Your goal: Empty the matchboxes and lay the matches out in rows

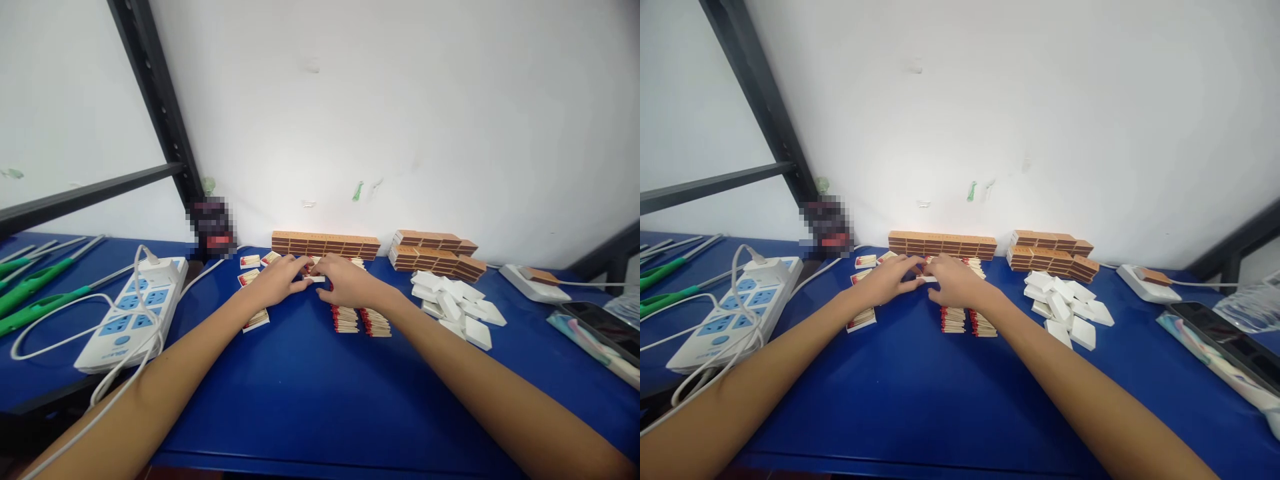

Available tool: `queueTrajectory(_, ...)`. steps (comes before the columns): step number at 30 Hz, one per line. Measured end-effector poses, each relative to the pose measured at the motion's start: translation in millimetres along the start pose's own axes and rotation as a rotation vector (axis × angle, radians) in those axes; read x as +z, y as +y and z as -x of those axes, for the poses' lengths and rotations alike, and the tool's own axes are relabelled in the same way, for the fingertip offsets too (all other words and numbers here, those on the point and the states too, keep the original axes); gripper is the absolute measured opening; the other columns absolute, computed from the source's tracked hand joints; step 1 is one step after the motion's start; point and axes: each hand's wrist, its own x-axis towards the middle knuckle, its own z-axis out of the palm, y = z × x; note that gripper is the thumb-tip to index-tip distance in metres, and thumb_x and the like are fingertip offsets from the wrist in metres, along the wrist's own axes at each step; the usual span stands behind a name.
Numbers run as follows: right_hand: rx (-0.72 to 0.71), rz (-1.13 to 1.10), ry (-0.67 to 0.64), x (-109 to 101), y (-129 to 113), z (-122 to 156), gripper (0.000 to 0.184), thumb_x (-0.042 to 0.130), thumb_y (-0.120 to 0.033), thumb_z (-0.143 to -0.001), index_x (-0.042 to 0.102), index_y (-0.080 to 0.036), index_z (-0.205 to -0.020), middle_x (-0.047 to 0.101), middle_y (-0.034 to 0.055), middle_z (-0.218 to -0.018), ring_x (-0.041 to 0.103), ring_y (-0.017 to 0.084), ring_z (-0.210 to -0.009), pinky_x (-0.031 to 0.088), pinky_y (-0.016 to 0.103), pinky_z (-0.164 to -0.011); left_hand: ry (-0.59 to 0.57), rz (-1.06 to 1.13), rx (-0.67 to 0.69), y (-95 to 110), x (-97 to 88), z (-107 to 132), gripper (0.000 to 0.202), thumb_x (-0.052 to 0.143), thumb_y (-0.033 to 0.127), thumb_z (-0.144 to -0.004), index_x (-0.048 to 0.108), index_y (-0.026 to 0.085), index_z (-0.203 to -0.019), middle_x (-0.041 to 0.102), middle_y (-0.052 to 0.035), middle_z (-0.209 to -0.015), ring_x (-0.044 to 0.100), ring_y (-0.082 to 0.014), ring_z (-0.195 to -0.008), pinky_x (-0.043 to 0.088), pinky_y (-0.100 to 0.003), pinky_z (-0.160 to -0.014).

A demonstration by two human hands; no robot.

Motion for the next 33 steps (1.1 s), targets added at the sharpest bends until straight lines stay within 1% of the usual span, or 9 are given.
queueTrajectory(3,0.019,0.012,0.014,4.0,3.3,-2.9,0.018,0.062,-0.021,-0.099,0.073,-0.015,-0.113,0.073,0.0128,-0.111,0.059,0.027,-0.108,0.046,0.038,-0.095,0.039,-0.028,0.011,-1.6,4.3,-1.3,0.039,0.054,0.04,-0.107,0.058,0.022,-0.14,0.071,-0.0114,-0.117,0.064,-0.03,-0.111,0.051,-0.043,-0.094)
queueTrajectory(5,0.03,-0.001,0.024,6.6,7.1,-5.2,0.017,0.06,-0.022,-0.102,0.072,-0.015,-0.111,0.073,0.0119,-0.109,0.059,0.026,-0.107,0.046,0.037,-0.094,0.074,-0.063,0.01,-1.5,5.6,-1.4,0.036,0.052,0.04,-0.108,0.06,0.021,-0.137,0.071,-0.0118,-0.117,0.064,-0.0302,-0.111,0.051,-0.044,-0.094)
queueTrajectory(11,0.082,-0.045,0.102,10.0,12.2,-7.0,0.026,0.059,-0.016,-0.1,0.065,-0.014,-0.125,0.068,0.0129,-0.118,0.06,0.026,-0.114,0.047,0.039,-0.1,0.249,-0.154,0.028,6.7,0.8,-1.4,0.022,0.046,0.029,-0.107,0.063,0.019,-0.115,0.072,-0.0103,-0.114,0.062,-0.0285,-0.108,0.048,-0.045,-0.097)
queueTrajectory(13,0.077,-0.022,0.144,9.5,9.9,-6.2,0.027,0.059,-0.014,-0.099,0.064,-0.014,-0.126,0.064,0.0144,-0.124,0.059,0.026,-0.119,0.046,0.039,-0.103,0.266,-0.19,0.03,10.9,-1.6,-0.9,0.019,0.049,0.027,-0.105,0.065,0.017,-0.109,0.071,-0.0106,-0.108,0.061,-0.0285,-0.104,0.047,-0.045,-0.094)
queueTrajectory(17,0.19,0.054,0.171,8.0,3.5,-5.8,0.029,0.056,-0.014,-0.1,0.062,-0.014,-0.128,0.061,0.0143,-0.127,0.061,0.026,-0.113,0.049,0.037,-0.095,0.137,-0.228,0.045,17.5,-4.5,1.5,0.019,0.058,0.03,-0.099,0.071,0.019,-0.089,0.065,-0.0093,-0.092,0.059,-0.0279,-0.096,0.047,-0.043,-0.084)
queueTrajectory(20,0.223,0.104,0.159,7.5,0.0,-6.6,0.026,0.056,-0.015,-0.1,0.064,-0.015,-0.124,0.063,0.0133,-0.123,0.061,0.026,-0.113,0.048,0.036,-0.093,0.036,-0.21,0.06,19.0,-4.4,3.6,0.019,0.063,0.033,-0.097,0.077,0.02,-0.094,0.064,-0.0093,-0.093,0.059,-0.0274,-0.095,0.047,-0.042,-0.082)
queueTrajectory(26,0.166,0.171,0.126,8.1,-1.8,-4.9,0.024,0.059,-0.023,-0.1,0.071,-0.016,-0.119,0.061,0.0147,-0.123,0.057,0.029,-0.12,0.048,0.038,-0.094,0.024,-0.25,0.056,12.6,-3.4,3.6,0.025,0.06,0.032,-0.1,0.081,0.019,-0.097,0.065,-0.0102,-0.093,0.058,-0.0286,-0.096,0.047,-0.045,-0.083)
queueTrajectory(30,0.148,0.173,0.097,9.4,-0.2,-4.4,0.031,0.067,-0.032,-0.098,0.071,-0.016,-0.124,0.059,0.0157,-0.126,0.055,0.03,-0.12,0.048,0.04,-0.098,0.018,-0.271,0.052,10.3,-4.6,2.9,0.026,0.06,0.034,-0.1,0.081,0.019,-0.097,0.065,-0.0102,-0.091,0.059,-0.029,-0.095,0.047,-0.045,-0.083)
queueTrajectory(33,0.148,0.196,0.068,10.5,0.1,-5.8,0.033,0.069,-0.034,-0.097,0.07,-0.014,-0.123,0.06,0.0165,-0.126,0.055,0.03,-0.119,0.048,0.041,-0.1,-0.004,-0.264,0.061,10.9,-5.0,3.5,0.026,0.06,0.034,-0.1,0.081,0.019,-0.096,0.065,-0.0105,-0.091,0.059,-0.0288,-0.094,0.047,-0.044,-0.082)
